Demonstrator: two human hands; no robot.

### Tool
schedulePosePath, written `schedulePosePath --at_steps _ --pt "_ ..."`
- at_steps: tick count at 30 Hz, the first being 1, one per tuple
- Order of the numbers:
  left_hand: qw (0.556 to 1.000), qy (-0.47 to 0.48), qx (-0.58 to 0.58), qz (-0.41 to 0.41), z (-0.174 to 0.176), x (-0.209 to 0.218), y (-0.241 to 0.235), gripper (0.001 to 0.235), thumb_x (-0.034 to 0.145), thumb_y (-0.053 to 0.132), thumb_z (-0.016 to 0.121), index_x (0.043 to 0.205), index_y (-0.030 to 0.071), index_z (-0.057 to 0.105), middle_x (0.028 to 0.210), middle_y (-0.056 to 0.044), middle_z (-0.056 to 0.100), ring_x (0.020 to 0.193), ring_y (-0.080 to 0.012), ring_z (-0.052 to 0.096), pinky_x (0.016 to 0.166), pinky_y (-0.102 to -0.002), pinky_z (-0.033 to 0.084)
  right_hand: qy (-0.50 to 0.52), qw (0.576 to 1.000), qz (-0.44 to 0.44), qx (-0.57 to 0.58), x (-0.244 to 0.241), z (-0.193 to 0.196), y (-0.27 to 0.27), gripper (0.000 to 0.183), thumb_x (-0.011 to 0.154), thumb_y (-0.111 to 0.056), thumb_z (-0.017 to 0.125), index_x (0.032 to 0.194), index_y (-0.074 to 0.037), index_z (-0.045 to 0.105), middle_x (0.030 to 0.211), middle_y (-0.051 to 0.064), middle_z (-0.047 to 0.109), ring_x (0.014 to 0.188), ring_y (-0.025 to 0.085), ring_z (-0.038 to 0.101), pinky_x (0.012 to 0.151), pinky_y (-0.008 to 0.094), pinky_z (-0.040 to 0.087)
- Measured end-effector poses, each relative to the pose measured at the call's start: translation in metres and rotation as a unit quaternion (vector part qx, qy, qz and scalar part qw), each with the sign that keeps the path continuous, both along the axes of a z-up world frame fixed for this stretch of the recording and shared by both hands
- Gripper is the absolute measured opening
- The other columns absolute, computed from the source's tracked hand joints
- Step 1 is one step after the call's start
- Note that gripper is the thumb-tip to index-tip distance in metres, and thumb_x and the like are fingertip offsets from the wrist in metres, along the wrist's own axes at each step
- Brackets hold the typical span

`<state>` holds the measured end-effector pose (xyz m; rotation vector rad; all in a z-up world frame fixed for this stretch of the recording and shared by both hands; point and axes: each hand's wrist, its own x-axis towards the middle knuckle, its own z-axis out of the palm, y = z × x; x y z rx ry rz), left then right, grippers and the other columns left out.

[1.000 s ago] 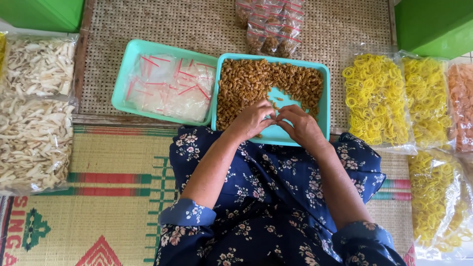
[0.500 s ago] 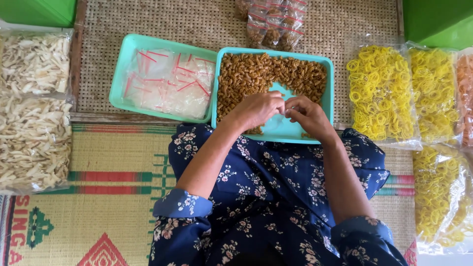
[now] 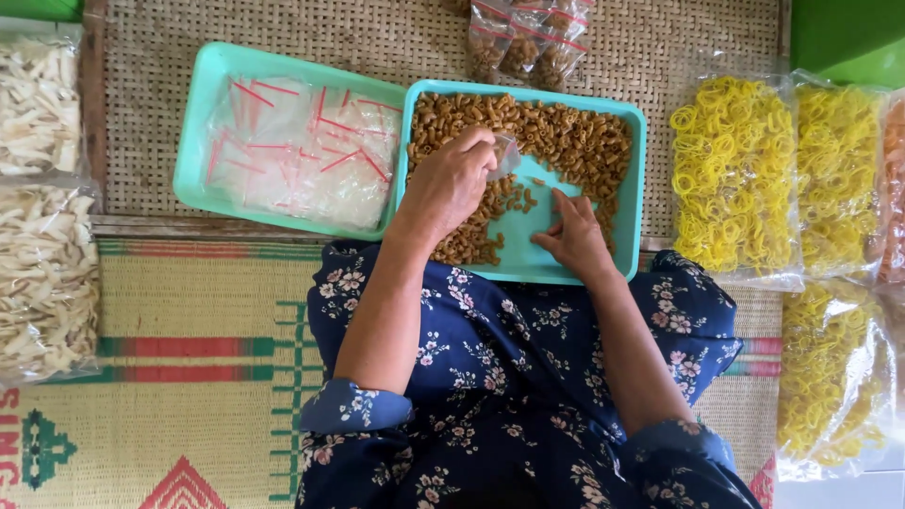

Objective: The person sits on a mat and repeatedly scoops brown spiral snacks from a tray into small plastic bags, then seals them and sets them aside. The person handles the snacks and bags by hand.

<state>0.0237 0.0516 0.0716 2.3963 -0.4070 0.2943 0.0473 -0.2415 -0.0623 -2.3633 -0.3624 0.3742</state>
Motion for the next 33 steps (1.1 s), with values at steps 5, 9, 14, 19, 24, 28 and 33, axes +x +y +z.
schedulePosePath --at_steps 5,9,14,19,24,28,33 --pt "1.0 -0.003 0.005 0.016 -0.014 0.008 -0.003 0.013 0.096 -0.001 0.061 0.089 0.009 0.057 0.101 -0.003 0.055 0.074 -0.0268 0.07 0.057 -0.036 0.061 0.005 1.0 0.009 0.009 0.02 0.006 0.038 0.093 0.071 -0.01 0.092 0.151 0.003 0.046 0.122 0.018 0.051 0.085 0.025 0.073 0.08 0.033 0.066" --pt "0.999 -0.004 0.035 0.025 -0.016 0.008 -0.005 0.012 0.098 0.001 0.062 0.092 0.011 0.059 0.099 0.001 0.052 0.075 -0.0223 0.071 0.057 -0.03 0.059 0.008 1.0 0.029 -0.003 0.036 0.01 0.064 0.089 0.071 -0.012 0.091 0.15 -0.006 0.051 0.125 0.013 0.05 0.087 0.021 0.073 0.086 0.032 0.065" --pt "0.999 -0.014 0.028 0.008 -0.029 0.013 -0.01 0.014 0.096 -0.001 0.062 0.093 0.013 0.061 0.094 -0.001 0.052 0.074 -0.0272 0.071 0.058 -0.036 0.06 -0.013 0.999 0.029 0.012 0.046 -0.014 0.07 0.077 0.069 -0.023 0.093 0.138 -0.008 0.062 0.118 0.012 0.053 0.085 0.022 0.073 0.084 0.036 0.065" --pt "0.999 -0.042 0.025 0.004 -0.042 0.017 -0.018 0.015 0.096 -0.001 0.062 0.09 0.012 0.06 0.092 -0.002 0.053 0.072 -0.0285 0.071 0.054 -0.039 0.06 -0.057 0.997 0.055 0.0 0.032 -0.02 0.067 0.063 0.073 -0.025 0.09 0.131 -0.014 0.068 0.117 0.007 0.054 0.088 0.021 0.073 0.085 0.035 0.064" --pt "0.998 -0.058 0.033 0.006 -0.046 0.01 -0.028 0.014 0.093 0.003 0.064 0.085 0.014 0.063 0.09 0.0 0.058 0.073 -0.0244 0.073 0.06 -0.036 0.061 -0.108 0.991 0.056 0.054 0.013 -0.016 0.052 0.033 0.082 -0.02 0.086 0.113 -0.021 0.076 0.103 0.004 0.063 0.087 0.026 0.073 0.075 0.034 0.064" --pt "0.996 -0.078 0.043 0.001 -0.05 0.007 -0.03 0.016 0.093 0.003 0.065 0.082 0.013 0.063 0.089 0.001 0.056 0.075 -0.0247 0.072 0.061 -0.035 0.061 -0.1 0.991 0.045 0.072 0.002 0.0 0.032 0.023 0.086 -0.011 0.081 0.109 -0.015 0.078 0.094 0.009 0.071 0.085 0.028 0.074 0.071 0.034 0.064" --pt "0.996 -0.076 0.039 -0.025 -0.064 0.008 -0.038 0.018 0.093 0.0 0.065 0.08 0.012 0.068 0.085 -0.001 0.055 0.074 -0.0224 0.069 0.06 -0.032 0.058 -0.142 0.986 0.088 -0.025 0.003 0.015 0.004 0.02 0.085 -0.009 0.081 0.103 -0.017 0.079 0.088 0.004 0.076 0.082 0.024 0.076 0.069 0.037 0.066"
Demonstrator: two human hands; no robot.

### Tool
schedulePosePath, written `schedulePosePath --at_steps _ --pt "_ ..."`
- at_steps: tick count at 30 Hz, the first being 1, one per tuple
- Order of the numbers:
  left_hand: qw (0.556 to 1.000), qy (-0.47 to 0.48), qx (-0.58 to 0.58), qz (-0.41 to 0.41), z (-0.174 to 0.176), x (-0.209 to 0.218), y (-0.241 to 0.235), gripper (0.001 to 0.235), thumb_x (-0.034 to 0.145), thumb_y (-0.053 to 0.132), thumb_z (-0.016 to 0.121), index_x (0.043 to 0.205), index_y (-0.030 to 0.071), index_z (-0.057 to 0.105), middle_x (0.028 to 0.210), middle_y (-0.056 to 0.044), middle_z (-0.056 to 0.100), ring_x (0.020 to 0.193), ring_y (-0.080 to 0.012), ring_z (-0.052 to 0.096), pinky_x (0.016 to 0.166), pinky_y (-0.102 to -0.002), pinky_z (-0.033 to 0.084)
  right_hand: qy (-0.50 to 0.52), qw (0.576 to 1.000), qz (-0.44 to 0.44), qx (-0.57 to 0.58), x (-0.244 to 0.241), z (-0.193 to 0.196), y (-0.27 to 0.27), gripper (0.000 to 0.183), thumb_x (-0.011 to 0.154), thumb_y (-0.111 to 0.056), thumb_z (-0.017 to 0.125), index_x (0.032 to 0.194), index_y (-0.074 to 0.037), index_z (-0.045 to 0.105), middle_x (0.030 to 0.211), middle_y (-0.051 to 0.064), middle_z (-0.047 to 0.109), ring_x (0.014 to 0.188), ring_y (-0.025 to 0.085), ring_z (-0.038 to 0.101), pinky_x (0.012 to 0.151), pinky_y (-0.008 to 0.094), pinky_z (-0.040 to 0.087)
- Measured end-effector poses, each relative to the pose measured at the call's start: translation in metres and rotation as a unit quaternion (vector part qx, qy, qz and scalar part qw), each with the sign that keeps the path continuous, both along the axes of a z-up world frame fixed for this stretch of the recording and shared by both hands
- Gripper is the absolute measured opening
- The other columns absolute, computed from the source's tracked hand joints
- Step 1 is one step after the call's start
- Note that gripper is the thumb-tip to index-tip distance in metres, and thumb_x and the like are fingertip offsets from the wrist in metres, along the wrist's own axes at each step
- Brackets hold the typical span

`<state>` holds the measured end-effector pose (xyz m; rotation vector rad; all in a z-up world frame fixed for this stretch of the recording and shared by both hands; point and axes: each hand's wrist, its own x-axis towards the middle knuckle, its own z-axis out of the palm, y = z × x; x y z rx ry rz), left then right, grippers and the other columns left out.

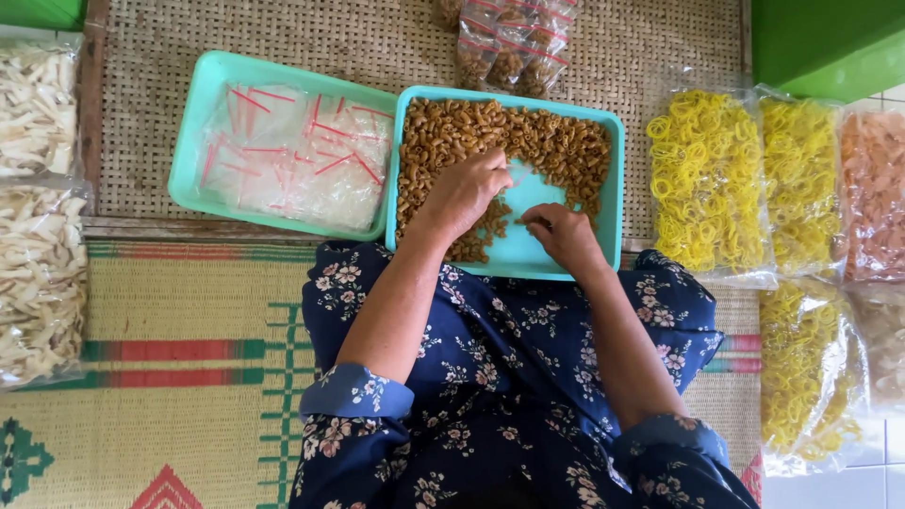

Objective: The person sits on a mat and repeatedly scoops brown spiral snacks from a tray into small plastic bags, then seals them and sets them aside. The person handles the snacks and bags by hand.

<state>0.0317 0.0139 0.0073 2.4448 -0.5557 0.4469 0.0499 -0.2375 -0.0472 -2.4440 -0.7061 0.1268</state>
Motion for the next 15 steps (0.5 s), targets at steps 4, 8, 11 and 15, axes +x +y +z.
schedulePosePath --at_steps 4,8,11,15 --pt "0.999 -0.025 0.027 -0.003 -0.019 0.003 -0.003 0.019 0.093 0.003 0.066 0.08 0.017 0.068 0.086 0.004 0.055 0.08 -0.0181 0.07 0.064 -0.027 0.06 -0.017 1.0 -0.015 0.014 -0.002 0.069 0.018 0.017 0.088 -0.012 0.079 0.103 -0.019 0.079 0.092 0.005 0.077 0.086 0.027 0.075 0.074 0.041 0.063" --pt "0.997 -0.047 0.059 0.007 -0.022 0.002 -0.014 0.023 0.093 0.0 0.065 0.083 0.02 0.068 0.086 0.006 0.057 0.081 -0.016 0.07 0.064 -0.026 0.059 -0.008 0.997 0.003 0.082 0.0 0.129 0.045 0.018 0.094 -0.004 0.077 0.108 -0.014 0.079 0.092 0.006 0.077 0.086 0.027 0.075 0.074 0.035 0.062" --pt "0.997 -0.052 0.059 -0.004 -0.011 -0.001 -0.014 0.022 0.092 -0.001 0.064 0.085 0.019 0.067 0.089 0.004 0.061 0.086 -0.018 0.071 0.066 -0.028 0.061 -0.035 0.997 0.039 0.064 0.009 0.128 0.055 0.018 0.094 0.0 0.076 0.107 -0.012 0.078 0.09 0.005 0.076 0.083 0.026 0.075 0.071 0.035 0.062" --pt "0.998 -0.012 0.051 -0.028 -0.005 0.0 -0.011 0.025 0.093 -0.004 0.063 0.094 0.02 0.07 0.093 0.002 0.063 0.092 -0.0186 0.071 0.073 -0.026 0.061 -0.062 0.996 0.067 0.015 0.028 0.103 0.053 0.02 0.093 0.001 0.075 0.109 -0.01 0.077 0.093 0.006 0.074 0.084 0.025 0.074 0.07 0.034 0.063"
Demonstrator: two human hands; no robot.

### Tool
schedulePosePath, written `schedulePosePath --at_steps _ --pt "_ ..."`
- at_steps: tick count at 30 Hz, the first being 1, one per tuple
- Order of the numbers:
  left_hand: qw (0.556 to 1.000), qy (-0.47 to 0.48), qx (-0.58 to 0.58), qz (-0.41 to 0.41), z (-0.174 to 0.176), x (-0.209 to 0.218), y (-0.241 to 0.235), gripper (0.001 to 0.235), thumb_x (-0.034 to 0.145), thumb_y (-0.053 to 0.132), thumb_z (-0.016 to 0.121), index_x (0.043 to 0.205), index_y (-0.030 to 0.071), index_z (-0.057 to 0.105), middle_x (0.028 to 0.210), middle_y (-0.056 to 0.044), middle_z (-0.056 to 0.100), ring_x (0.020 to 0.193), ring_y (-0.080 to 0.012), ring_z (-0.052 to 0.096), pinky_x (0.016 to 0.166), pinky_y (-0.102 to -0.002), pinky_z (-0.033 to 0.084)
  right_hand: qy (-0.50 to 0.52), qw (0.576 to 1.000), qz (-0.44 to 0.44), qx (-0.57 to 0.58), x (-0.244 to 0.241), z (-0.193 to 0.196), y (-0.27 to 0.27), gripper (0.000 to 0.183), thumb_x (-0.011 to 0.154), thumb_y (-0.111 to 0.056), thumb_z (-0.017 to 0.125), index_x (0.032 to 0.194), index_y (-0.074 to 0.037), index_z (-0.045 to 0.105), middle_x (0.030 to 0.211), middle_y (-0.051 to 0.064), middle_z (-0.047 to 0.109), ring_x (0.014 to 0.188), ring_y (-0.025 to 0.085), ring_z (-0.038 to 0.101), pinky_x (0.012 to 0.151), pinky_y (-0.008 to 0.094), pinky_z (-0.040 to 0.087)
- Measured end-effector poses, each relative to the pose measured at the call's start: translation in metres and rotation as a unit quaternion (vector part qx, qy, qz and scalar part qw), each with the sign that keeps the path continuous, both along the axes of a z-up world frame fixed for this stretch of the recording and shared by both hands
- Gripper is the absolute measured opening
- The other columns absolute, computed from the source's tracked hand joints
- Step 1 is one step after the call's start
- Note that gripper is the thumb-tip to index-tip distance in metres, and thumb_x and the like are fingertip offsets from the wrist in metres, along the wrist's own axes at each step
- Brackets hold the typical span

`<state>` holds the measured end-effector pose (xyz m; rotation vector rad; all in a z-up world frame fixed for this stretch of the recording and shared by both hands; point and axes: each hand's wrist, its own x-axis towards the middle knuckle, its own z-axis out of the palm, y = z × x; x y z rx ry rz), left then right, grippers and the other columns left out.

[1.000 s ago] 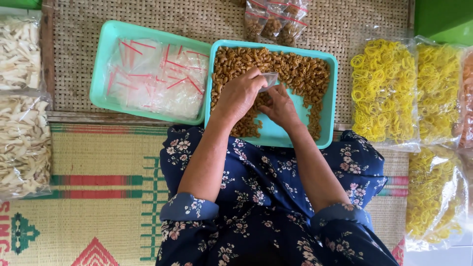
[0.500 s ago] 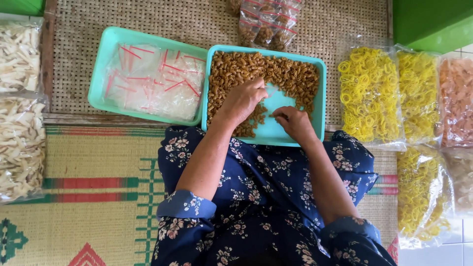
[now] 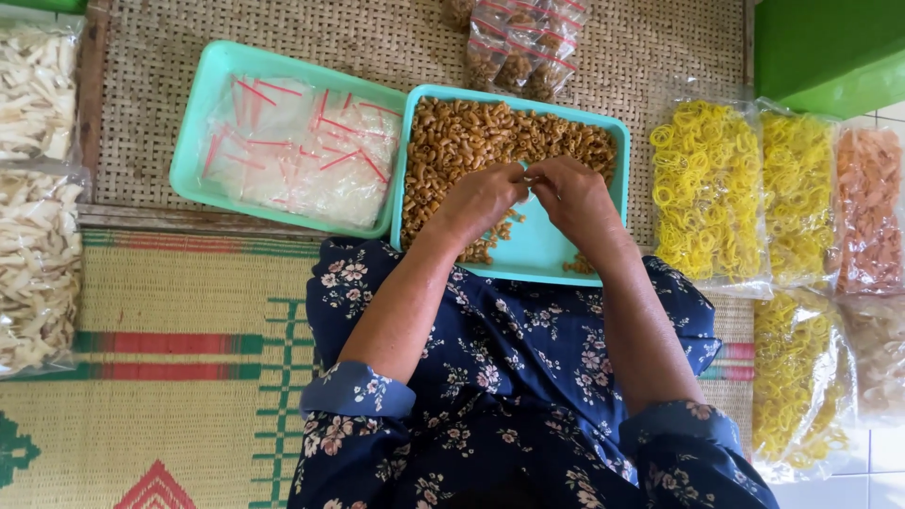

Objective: The person sits on a mat and repeatedly scoops brown spiral snacks from a tray into small plastic bags, then seals them and sets them aside. The person handles the snacks and bags by hand.

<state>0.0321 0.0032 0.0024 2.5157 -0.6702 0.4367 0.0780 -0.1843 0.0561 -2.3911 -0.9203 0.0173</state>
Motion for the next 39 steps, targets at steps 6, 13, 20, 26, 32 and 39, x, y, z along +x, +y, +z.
schedulePosePath --at_steps 6,13,20,26,32,39 --pt "0.999 0.037 -0.014 -0.016 0.005 0.004 0.003 0.028 0.092 -0.005 0.064 0.098 0.022 0.073 0.094 0.001 0.066 0.089 -0.0191 0.071 0.075 -0.027 0.061 0.001 1.0 0.016 0.009 -0.006 0.015 0.005 0.028 0.091 0.007 0.074 0.117 -0.003 0.073 0.101 0.016 0.07 0.092 0.033 0.074 0.073 0.038 0.064" --pt "0.997 0.001 -0.058 0.052 -0.004 0.009 0.015 0.011 0.091 0.004 0.071 0.087 0.014 0.069 0.087 -0.001 0.058 0.079 -0.0162 0.068 0.068 -0.024 0.059 0.023 0.999 -0.048 0.003 -0.015 -0.036 -0.036 0.046 0.093 -0.003 0.077 0.137 -0.003 0.064 0.104 0.016 0.063 0.078 0.024 0.068 0.069 0.03 0.06" --pt "0.994 -0.017 -0.089 0.067 0.008 0.011 0.016 0.008 0.094 0.012 0.069 0.088 0.016 0.066 0.086 0.003 0.051 0.078 -0.0153 0.066 0.069 -0.027 0.058 0.147 0.984 -0.098 -0.014 -0.045 -0.138 -0.043 0.089 0.068 -0.018 0.094 0.144 0.004 0.053 0.116 0.02 0.056 0.075 0.03 0.073 0.067 0.04 0.066" --pt "0.992 -0.038 -0.088 0.082 0.0 0.014 0.013 0.017 0.091 0.011 0.069 0.082 0.017 0.056 0.084 0.001 0.047 0.081 -0.022 0.067 0.065 -0.03 0.058 0.137 0.985 -0.104 0.014 -0.028 -0.145 -0.004 0.088 0.063 -0.012 0.094 0.143 -0.004 0.058 0.115 0.015 0.054 0.076 0.024 0.074 0.077 0.037 0.065" --pt "0.991 -0.042 -0.088 0.088 -0.013 0.017 0.01 0.019 0.09 0.012 0.069 0.082 0.02 0.053 0.083 0.003 0.048 0.082 -0.0202 0.067 0.065 -0.028 0.057 0.101 0.989 -0.094 0.041 -0.018 -0.154 0.004 0.046 0.072 -0.019 0.091 0.114 -0.015 0.073 0.106 0.003 0.056 0.076 0.017 0.073 0.078 0.031 0.061" --pt "0.991 -0.028 -0.107 0.081 -0.018 0.013 0.01 0.023 0.09 0.009 0.069 0.08 0.02 0.052 0.084 0.002 0.049 0.083 -0.0237 0.069 0.062 -0.029 0.057 0.115 0.985 -0.1 0.083 -0.034 -0.126 -0.006 0.023 0.085 -0.013 0.082 0.107 -0.019 0.078 0.092 0.004 0.068 0.08 0.023 0.075 0.07 0.031 0.063"
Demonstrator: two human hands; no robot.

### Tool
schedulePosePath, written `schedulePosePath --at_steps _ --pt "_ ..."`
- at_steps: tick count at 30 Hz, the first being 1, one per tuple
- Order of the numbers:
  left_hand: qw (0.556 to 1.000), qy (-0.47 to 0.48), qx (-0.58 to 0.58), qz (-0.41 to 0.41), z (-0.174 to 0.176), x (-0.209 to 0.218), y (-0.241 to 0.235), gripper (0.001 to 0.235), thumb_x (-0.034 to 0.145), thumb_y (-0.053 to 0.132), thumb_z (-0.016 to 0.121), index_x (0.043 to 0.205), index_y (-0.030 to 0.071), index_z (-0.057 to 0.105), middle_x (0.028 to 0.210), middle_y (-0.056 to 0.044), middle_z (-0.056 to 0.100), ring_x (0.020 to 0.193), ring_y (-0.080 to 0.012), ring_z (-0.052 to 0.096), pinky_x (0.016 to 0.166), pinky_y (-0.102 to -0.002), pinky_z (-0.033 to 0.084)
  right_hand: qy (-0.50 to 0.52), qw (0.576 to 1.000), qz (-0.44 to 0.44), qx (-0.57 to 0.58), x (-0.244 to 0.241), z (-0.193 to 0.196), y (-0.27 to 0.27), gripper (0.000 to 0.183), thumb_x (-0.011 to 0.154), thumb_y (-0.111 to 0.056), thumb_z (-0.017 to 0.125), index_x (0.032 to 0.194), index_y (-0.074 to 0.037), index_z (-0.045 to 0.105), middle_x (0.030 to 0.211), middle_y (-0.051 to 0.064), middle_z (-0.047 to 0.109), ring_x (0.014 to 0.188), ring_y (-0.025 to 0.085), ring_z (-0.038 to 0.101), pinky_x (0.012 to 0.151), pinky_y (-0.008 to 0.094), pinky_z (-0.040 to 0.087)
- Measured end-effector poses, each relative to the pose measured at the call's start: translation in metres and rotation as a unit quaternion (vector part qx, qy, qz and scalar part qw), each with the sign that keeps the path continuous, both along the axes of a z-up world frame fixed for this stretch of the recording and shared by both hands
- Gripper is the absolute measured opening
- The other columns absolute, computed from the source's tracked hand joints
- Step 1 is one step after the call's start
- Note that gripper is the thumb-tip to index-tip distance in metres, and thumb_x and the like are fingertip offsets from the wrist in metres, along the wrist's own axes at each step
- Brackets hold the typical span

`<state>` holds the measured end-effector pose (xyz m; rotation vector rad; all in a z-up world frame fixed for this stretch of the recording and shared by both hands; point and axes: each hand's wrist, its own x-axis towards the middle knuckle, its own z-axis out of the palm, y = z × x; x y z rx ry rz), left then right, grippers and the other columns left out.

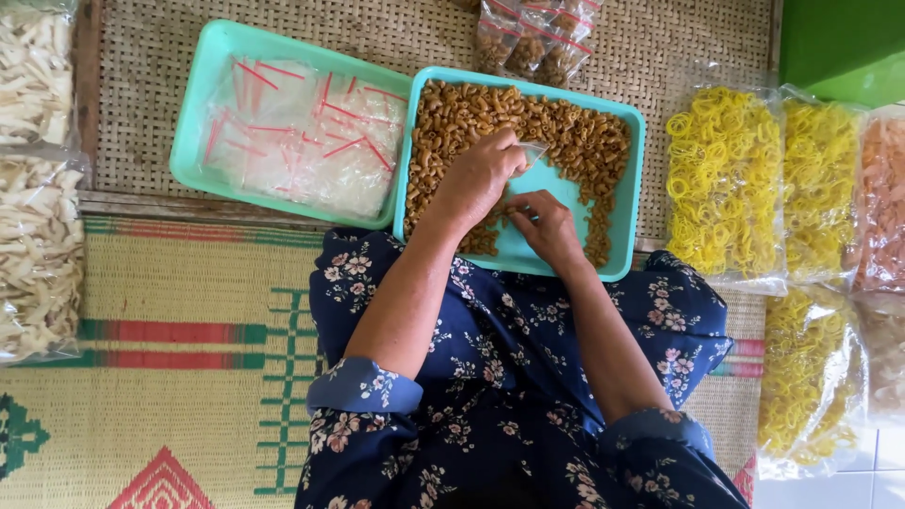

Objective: The person sits on a mat and repeatedly scoops brown spiral snacks from a tray into small plastic bags, then seals them and sets them aside. The person handles the snacks and bags by hand.

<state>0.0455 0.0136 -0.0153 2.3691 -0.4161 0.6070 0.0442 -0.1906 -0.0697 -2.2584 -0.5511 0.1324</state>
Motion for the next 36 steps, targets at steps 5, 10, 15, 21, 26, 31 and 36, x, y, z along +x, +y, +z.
schedulePosePath --at_steps 5,10,15,21,26,31,36 --pt "0.998 0.021 -0.04 -0.04 0.012 -0.006 0.001 0.028 0.092 0.003 0.066 0.076 0.016 0.047 0.084 -0.001 0.048 0.082 -0.0274 0.067 0.062 -0.031 0.054 -0.06 0.996 0.011 -0.067 0.003 0.018 -0.024 0.02 0.085 -0.015 0.081 0.104 -0.02 0.078 0.088 0.004 0.072 0.078 0.025 0.075 0.067 0.037 0.064" --pt "0.999 0.011 0.012 -0.047 -0.013 -0.001 -0.004 0.027 0.096 0.005 0.064 0.077 0.018 0.051 0.084 0.004 0.046 0.081 -0.0165 0.066 0.064 -0.023 0.051 -0.119 0.993 -0.014 -0.016 0.012 0.097 -0.01 0.014 0.091 -0.009 0.08 0.103 -0.016 0.078 0.09 0.008 0.072 0.08 0.028 0.073 0.068 0.034 0.062" --pt "0.996 0.047 -0.04 -0.068 -0.003 -0.01 -0.008 0.024 0.1 0.0 0.057 0.08 0.014 0.054 0.089 -0.003 0.051 0.089 -0.0247 0.067 0.07 -0.029 0.054 -0.17 0.985 0.036 0.004 0.02 0.132 0.016 0.022 0.093 0.005 0.076 0.111 -0.009 0.077 0.093 0.009 0.069 0.078 0.028 0.073 0.066 0.036 0.064" --pt "0.994 0.069 -0.046 -0.073 -0.006 -0.009 0.002 0.027 0.097 0.004 0.062 0.076 0.019 0.052 0.088 0.004 0.047 0.084 -0.0163 0.061 0.072 -0.024 0.052 -0.121 0.993 0.009 0.013 0.021 0.134 0.01 0.042 0.091 0.001 0.079 0.13 -0.011 0.071 0.106 0.012 0.068 0.082 0.026 0.075 0.071 0.035 0.062" --pt "0.994 0.045 -0.056 -0.078 -0.007 -0.003 0.005 0.027 0.095 0.007 0.066 0.077 0.018 0.049 0.088 0.003 0.047 0.083 -0.0171 0.062 0.067 -0.026 0.051 -0.024 0.998 0.008 -0.049 -0.001 0.068 -0.029 0.061 0.079 -0.008 0.089 0.134 0.0 0.063 0.105 0.022 0.066 0.077 0.036 0.074 0.068 0.044 0.062" --pt "0.994 0.058 -0.067 -0.059 0.007 -0.008 0.002 0.026 0.093 0.007 0.066 0.077 0.019 0.05 0.088 0.002 0.047 0.086 -0.0181 0.064 0.07 -0.025 0.052 0.06 0.992 -0.001 -0.113 -0.015 0.008 -0.029 0.075 0.071 -0.021 0.092 0.136 0.001 0.06 0.112 0.019 0.06 0.079 0.032 0.075 0.074 0.044 0.065" --pt "0.998 0.047 -0.03 -0.035 0.001 -0.002 0.001 0.028 0.091 0.007 0.069 0.076 0.02 0.049 0.088 0.001 0.048 0.084 -0.0237 0.067 0.067 -0.029 0.056 0.028 0.993 0.015 -0.11 -0.007 -0.027 0.004 0.078 0.066 -0.033 0.093 0.137 -0.02 0.063 0.114 0.006 0.055 0.089 0.027 0.074 0.085 0.041 0.064"
